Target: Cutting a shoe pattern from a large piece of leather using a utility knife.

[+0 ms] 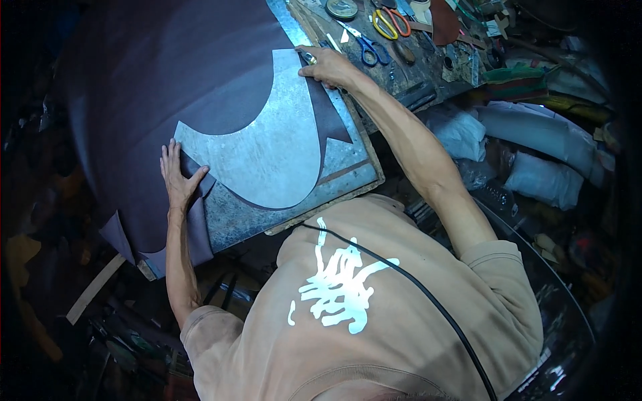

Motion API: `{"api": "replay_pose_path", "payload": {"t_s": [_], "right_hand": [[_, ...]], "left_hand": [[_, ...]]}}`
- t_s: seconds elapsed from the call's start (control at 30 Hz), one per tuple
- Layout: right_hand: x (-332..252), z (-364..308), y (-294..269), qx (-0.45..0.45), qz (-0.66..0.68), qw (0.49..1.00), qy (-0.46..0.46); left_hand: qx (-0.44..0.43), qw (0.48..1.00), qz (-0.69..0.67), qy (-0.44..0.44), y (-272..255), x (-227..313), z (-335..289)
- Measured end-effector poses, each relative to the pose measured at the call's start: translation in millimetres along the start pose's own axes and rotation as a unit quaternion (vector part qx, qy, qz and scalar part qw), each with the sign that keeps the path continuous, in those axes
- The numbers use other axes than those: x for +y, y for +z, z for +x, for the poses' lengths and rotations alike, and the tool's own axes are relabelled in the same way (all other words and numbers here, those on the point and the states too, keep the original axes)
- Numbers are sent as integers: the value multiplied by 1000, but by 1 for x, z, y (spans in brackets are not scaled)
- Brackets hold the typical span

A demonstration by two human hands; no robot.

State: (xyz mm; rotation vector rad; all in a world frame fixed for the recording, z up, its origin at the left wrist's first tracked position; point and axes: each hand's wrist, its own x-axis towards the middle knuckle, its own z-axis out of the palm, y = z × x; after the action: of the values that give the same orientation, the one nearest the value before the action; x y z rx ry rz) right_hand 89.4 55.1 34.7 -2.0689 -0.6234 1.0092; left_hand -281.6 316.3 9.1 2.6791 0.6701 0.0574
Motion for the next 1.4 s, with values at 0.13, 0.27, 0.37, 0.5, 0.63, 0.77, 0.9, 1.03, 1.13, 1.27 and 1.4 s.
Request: {"api": "replay_pose_path", "payload": {"t_s": [0.13, 0.27, 0.37, 0.5, 0.63, 0.77, 0.9, 1.03, 1.13, 1.27, 1.4], "right_hand": [[-3, -1, -1, -17, -11, 1000, 8], [-5, 0, -2, -19, -9, 1000, 4], [-8, -3, -4, -21, -1, 1000, -1], [0, -1, -1, -13, 12, 1000, -1], [-4, 0, 1, -6, -42, 999, -17], [-16, -6, -2, -17, -70, 997, -10], [-12, -6, -4, -19, -55, 998, 1], [-13, -6, -2, -19, -54, 998, 12], [-13, -5, -2, -28, -48, 998, 20], [-20, -7, 1, -33, -109, 993, 32], [-28, -20, -4, 32, -59, 998, 19]], "left_hand": [[-4, 1000, 1, 1, 0, -2, -2], [7, 1000, 1, 6, -1, -4, -5], [-3, 1000, 7, 6, -1, 2, -2], [-5, 1000, 13, 14, 0, -1, 0], [-3, 1000, 4, 18, -3, 2, -6], [-10, 1000, 14, 3, -5, 2, -6], [-27, 1000, 11, -3, -13, 14, -1], [-33, 999, 7, -3, -18, 18, -2], [-52, 998, 15, -16, -25, 23, 0], [-66, 997, 33, -20, -29, 24, 3], [-40, 997, 66, 10, -27, 23, 6]]}}
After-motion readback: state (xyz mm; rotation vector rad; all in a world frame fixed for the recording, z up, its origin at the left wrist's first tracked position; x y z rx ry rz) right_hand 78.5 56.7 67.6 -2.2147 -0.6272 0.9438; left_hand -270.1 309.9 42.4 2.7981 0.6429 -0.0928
